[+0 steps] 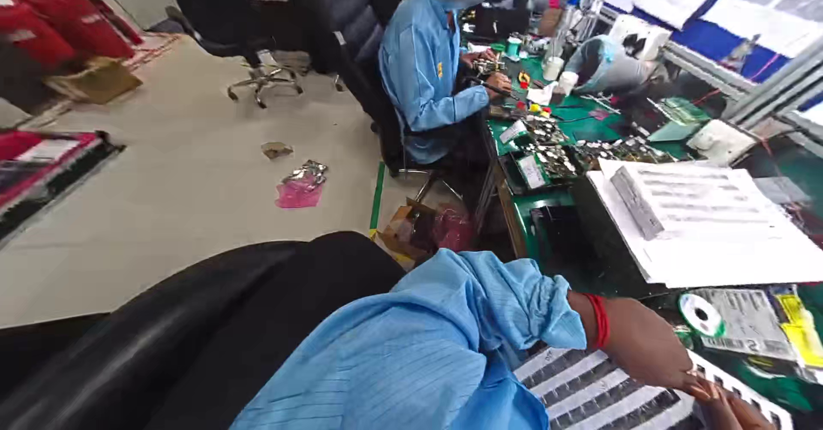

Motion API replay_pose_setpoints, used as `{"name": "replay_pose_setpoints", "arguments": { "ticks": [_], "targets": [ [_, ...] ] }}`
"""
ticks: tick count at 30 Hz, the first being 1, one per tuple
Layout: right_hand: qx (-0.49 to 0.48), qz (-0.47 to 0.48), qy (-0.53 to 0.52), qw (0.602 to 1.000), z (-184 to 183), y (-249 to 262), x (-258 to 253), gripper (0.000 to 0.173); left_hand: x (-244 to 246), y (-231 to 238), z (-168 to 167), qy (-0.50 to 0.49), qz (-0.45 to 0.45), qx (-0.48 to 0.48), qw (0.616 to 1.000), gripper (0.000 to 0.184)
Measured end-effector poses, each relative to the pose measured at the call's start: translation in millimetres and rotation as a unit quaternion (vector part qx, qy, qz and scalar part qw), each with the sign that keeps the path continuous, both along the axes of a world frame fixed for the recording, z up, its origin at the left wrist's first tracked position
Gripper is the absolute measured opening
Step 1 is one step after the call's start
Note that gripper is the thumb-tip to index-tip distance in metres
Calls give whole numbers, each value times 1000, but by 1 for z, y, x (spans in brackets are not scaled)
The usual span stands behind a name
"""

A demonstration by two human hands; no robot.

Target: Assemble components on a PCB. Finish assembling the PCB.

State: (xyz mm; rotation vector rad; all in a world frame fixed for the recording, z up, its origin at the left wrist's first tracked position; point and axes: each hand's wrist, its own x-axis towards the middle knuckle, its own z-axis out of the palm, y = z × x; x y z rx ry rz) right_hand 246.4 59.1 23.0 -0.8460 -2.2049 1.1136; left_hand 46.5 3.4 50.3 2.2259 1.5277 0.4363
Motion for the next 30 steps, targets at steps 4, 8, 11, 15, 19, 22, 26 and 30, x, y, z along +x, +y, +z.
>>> {"name": "replay_pose_setpoints", "arguments": {
  "ticks": [4,8,11,15,19,22,26,30],
  "targets": [
    [-6,12,-8,1000,-10,-3,-1,31,-13,-9,2,26,-10,-42,999,45],
    [-49,-13,50,997,-23,-12,-2,28,-16,1,-3,16,-38,-71,997,45],
    [-61,-46,46,996,-24,-12,4,28,-13,10,-14,-13,-41,-64,997,47],
    [-90,-69,44,993,-29,-7,14,28,-16,7,-45,-160,66,39,984,40],
    [-100,-98,26,990,-29,-10,19,31,-4,-2,-73,-473,204,-16,857,18],
    [-174,-103,32,979,-29,-5,12,27,-4,-7,-80,-574,212,-104,784,26],
    [-297,-112,96,943,-26,1,11,17,-7,-9,-80,-557,187,-110,801,19],
    [-120,-220,-46,967,-29,23,46,32,-6,-7,-85,-573,216,-114,782,19]
  ]
}}
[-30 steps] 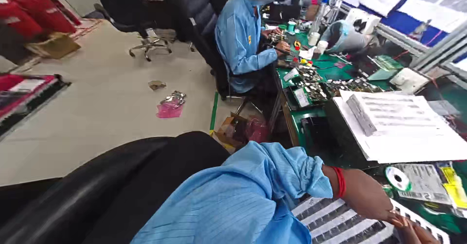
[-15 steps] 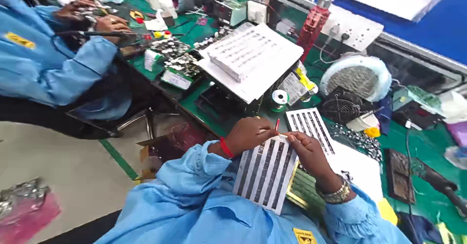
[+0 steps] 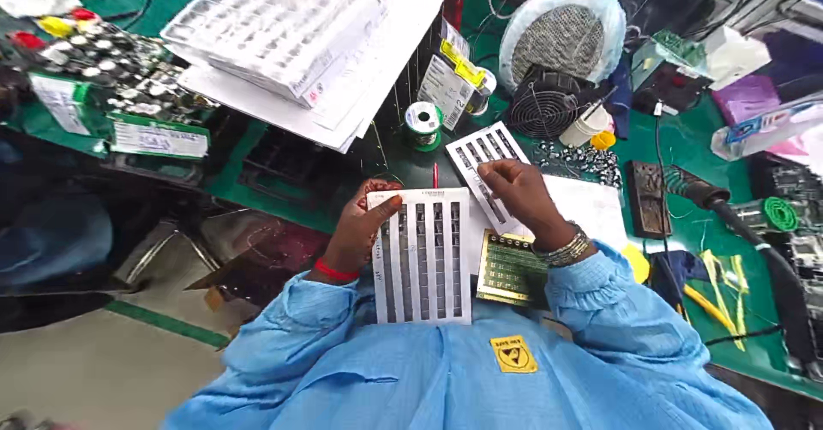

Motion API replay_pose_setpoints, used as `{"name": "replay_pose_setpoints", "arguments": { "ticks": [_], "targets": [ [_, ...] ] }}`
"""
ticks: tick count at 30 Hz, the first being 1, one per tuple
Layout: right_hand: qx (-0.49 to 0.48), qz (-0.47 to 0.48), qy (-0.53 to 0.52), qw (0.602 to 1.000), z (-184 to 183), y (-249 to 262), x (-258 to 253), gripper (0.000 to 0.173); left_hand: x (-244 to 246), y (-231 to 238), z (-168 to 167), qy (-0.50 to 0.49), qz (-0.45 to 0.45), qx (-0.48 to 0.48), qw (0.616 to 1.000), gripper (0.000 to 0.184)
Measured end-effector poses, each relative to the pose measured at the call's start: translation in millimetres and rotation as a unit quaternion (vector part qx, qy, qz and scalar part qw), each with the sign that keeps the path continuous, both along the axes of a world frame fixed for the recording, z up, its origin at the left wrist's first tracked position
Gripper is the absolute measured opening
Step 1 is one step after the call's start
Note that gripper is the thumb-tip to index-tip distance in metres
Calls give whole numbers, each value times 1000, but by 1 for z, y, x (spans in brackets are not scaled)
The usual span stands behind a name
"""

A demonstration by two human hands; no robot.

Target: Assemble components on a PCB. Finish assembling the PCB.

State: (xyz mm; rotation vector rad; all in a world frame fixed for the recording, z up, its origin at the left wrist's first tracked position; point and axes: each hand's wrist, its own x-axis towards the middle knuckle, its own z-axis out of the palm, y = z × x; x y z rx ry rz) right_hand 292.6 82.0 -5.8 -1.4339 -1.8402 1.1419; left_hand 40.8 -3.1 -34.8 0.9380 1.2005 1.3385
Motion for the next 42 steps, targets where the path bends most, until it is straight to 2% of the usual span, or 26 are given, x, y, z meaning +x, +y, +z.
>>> {"name": "replay_pose_setpoints", "arguments": {
  "ticks": [2,4,8,12,15,18,21,24,26,30,33,37,39,42],
  "targets": [
    [51,-51,-86,994,-5,14,27,38,-1,0,-3,-16,9,-11,1000,20],
    [43,-73,-110,990,-8,17,46,33,-3,3,-5,-12,35,-18,999,19],
    [-26,-27,-32,999,-5,2,49,29,-3,28,-3,-10,93,-23,995,20],
    [-76,38,50,995,8,-14,42,23,27,55,8,-43,138,-5,990,14],
    [-103,54,80,990,8,-20,49,18,48,53,5,-29,147,-4,989,25],
    [-149,38,113,982,4,-25,52,13,67,52,0,-29,141,-11,989,29],
    [-167,-24,120,978,-1,-23,53,14,85,61,-6,-51,123,-46,990,34],
    [-144,-55,87,984,-4,-4,69,11,99,68,-3,-30,55,-109,992,47],
    [-112,-76,63,989,-12,10,81,16,105,75,0,2,9,-140,990,53],
    [-70,-106,-12,992,-27,29,86,23,111,99,-2,157,-28,-178,971,60],
    [-49,-100,-49,993,-32,37,83,27,113,112,1,237,-19,-184,954,65],
    [-3,-103,-108,989,-37,48,77,34,113,116,3,261,-24,-228,938,72],
    [9,-94,-176,980,-36,51,71,41,113,120,2,268,-33,-231,935,71],
    [19,-54,-276,959,-31,50,62,44,116,120,6,280,-42,-225,932,71]
  ]
}}
